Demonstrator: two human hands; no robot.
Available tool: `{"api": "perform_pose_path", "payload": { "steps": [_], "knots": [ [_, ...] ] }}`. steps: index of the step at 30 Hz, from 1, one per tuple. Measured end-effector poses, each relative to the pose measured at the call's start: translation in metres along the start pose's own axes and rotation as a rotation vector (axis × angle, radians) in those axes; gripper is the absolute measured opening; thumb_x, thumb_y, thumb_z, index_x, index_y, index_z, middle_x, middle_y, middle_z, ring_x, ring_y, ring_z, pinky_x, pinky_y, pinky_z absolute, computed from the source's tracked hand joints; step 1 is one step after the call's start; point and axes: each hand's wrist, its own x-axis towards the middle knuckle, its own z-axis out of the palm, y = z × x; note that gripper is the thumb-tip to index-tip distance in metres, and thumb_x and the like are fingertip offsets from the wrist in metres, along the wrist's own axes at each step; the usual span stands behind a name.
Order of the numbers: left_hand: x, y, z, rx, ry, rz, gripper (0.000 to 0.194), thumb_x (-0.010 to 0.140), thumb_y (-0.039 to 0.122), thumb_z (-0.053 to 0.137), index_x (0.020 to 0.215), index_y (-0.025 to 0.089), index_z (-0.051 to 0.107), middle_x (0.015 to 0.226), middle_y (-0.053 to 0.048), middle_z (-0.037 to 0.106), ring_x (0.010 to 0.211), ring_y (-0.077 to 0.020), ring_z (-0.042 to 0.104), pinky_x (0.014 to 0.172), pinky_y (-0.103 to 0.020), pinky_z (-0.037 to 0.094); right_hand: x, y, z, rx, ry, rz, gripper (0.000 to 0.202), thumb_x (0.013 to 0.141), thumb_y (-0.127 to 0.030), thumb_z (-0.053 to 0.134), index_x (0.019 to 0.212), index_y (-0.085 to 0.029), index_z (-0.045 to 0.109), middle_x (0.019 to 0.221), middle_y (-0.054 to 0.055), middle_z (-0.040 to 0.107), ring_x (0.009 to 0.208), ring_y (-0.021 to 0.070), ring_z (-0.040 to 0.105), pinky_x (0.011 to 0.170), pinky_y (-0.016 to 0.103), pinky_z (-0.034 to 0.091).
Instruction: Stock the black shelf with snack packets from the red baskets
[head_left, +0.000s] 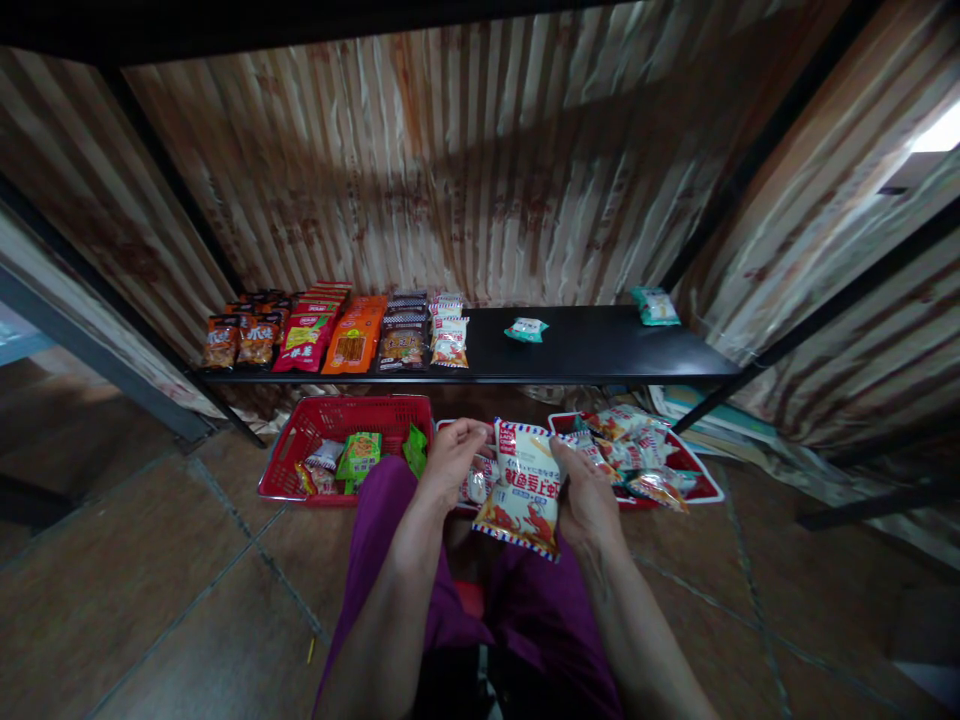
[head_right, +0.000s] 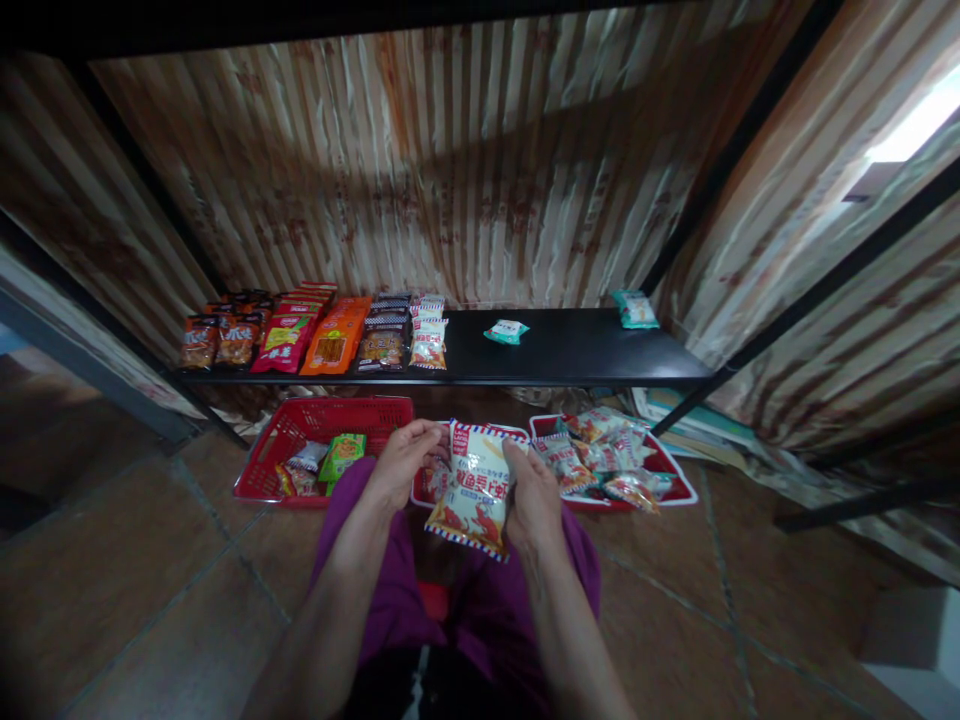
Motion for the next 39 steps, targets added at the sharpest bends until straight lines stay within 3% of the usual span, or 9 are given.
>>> {"api": "perform_pose_path", "payload": {
  "steps": [9, 21, 39],
  "knots": [
    [-0.001, -0.002, 0.001, 0.023, -0.019, 0.009, 0.021, 0.068, 0.034, 0.067, 0.076, 0.015, 0.063, 0.07, -0.002, 0.063, 0.058, -0.0087, 0.055, 0.048, -0.017, 0.038, 0.003, 0.003, -0.005, -0.019, 0.01, -0.016, 0.023, 0.058, -0.027, 0.079, 0.072, -0.019, 0.063, 0.057, -0.001, 0.068, 0.053, 0.0215, 0.067, 0.056, 0.035, 0.058],
    [-0.002, -0.002, -0.004, 0.016, -0.001, 0.024, 0.02, 0.067, 0.034, 0.068, 0.075, 0.016, 0.064, 0.065, 0.0, 0.06, 0.056, -0.008, 0.052, 0.049, -0.017, 0.037, 0.0, 0.004, 0.003, 0.002, -0.01, -0.003, 0.019, 0.058, -0.024, 0.079, 0.067, -0.02, 0.063, 0.058, -0.002, 0.069, 0.046, 0.0162, 0.062, 0.052, 0.03, 0.057],
    [0.0, -0.005, 0.003, 0.007, 0.012, 0.007, 0.033, 0.061, 0.044, 0.072, 0.074, 0.015, 0.062, 0.07, -0.001, 0.061, 0.059, -0.0097, 0.054, 0.05, -0.019, 0.04, -0.003, -0.003, 0.012, 0.024, 0.016, -0.027, 0.021, 0.055, -0.022, 0.078, 0.069, -0.017, 0.062, 0.057, 0.0, 0.069, 0.048, 0.0186, 0.065, 0.052, 0.031, 0.057]
  ]
}}
